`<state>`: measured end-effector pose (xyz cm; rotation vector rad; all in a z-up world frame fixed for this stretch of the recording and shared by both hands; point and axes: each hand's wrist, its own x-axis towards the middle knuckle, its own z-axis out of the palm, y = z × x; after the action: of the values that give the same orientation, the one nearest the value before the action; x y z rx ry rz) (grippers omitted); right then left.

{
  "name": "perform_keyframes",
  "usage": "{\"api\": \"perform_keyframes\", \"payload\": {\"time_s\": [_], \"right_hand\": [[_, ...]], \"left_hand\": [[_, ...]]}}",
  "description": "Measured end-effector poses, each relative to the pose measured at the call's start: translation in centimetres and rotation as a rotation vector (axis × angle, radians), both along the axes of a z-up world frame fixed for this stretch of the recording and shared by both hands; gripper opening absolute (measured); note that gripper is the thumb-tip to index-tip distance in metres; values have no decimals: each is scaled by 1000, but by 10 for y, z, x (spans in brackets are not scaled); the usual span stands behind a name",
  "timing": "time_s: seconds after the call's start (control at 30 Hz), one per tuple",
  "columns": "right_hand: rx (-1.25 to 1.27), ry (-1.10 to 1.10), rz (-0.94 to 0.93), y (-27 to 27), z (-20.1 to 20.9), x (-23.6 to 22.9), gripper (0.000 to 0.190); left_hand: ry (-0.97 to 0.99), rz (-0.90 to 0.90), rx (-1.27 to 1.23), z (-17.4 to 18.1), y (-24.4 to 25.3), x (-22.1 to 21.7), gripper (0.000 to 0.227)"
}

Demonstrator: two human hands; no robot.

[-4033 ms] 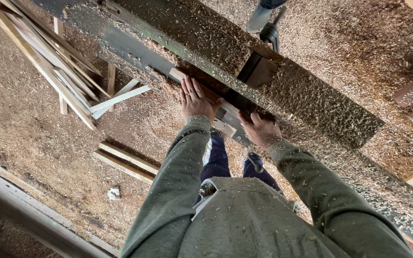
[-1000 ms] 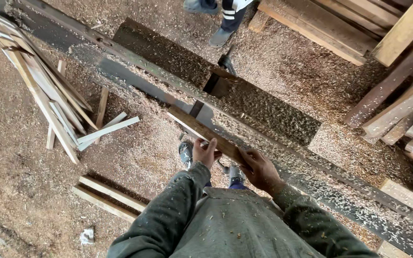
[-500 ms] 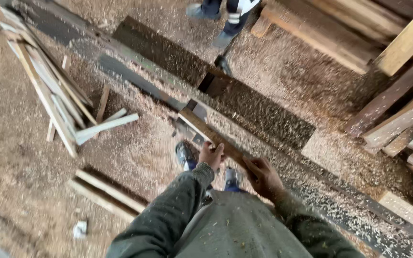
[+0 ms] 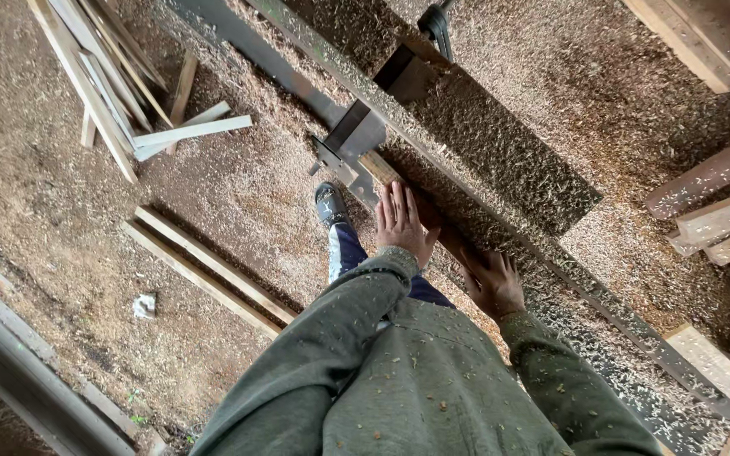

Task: The person picks up wooden slats and feeds them one at a time through a jointer machine, using their hands to guide the wood along the machine's table and against the metal fence.

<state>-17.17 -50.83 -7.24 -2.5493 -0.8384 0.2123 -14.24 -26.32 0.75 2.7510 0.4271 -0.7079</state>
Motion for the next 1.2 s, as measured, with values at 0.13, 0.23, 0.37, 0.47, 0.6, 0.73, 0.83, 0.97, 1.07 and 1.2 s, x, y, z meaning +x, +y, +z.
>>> {"api": "perform_keyframes", "payload": {"time_s": [0.13, 0.23, 0.37, 0.47, 0.6, 0.73, 0.83, 0.97, 1.07, 1.2], "right_hand": [[-36, -45, -5, -6, 8, -1, 47], [-72, -77, 23, -14, 15, -1, 53], [-113, -109, 31, -18, 11, -1, 55], [-24, -52, 69, -20, 5, -4, 46], [50, -21, 51, -16, 3, -4, 41], [9, 38, 54, -10, 1, 4, 37], [-30, 21, 85, -6, -4, 15, 36], [41, 38, 119, 9, -7, 23, 39], [53, -2, 120, 20, -9, 25, 39], [29, -68, 145, 34, -13, 32, 40]], "left_hand": [[16, -27, -36, 6, 0, 2, 102], [14, -33, 15, 8, -1, 6, 103], [24, -15, 34, 3, 7, 14, 113], [40, -26, 52, -4, 10, 16, 119], [20, -37, 59, -8, 15, 16, 122], [-18, 0, 65, -12, 22, 20, 121], [-14, 19, 55, -12, 29, 27, 122], [11, 14, 69, -4, 44, 35, 124], [32, 10, 76, 0, 54, 41, 124], [40, -4, 112, 4, 69, 48, 124]]}}
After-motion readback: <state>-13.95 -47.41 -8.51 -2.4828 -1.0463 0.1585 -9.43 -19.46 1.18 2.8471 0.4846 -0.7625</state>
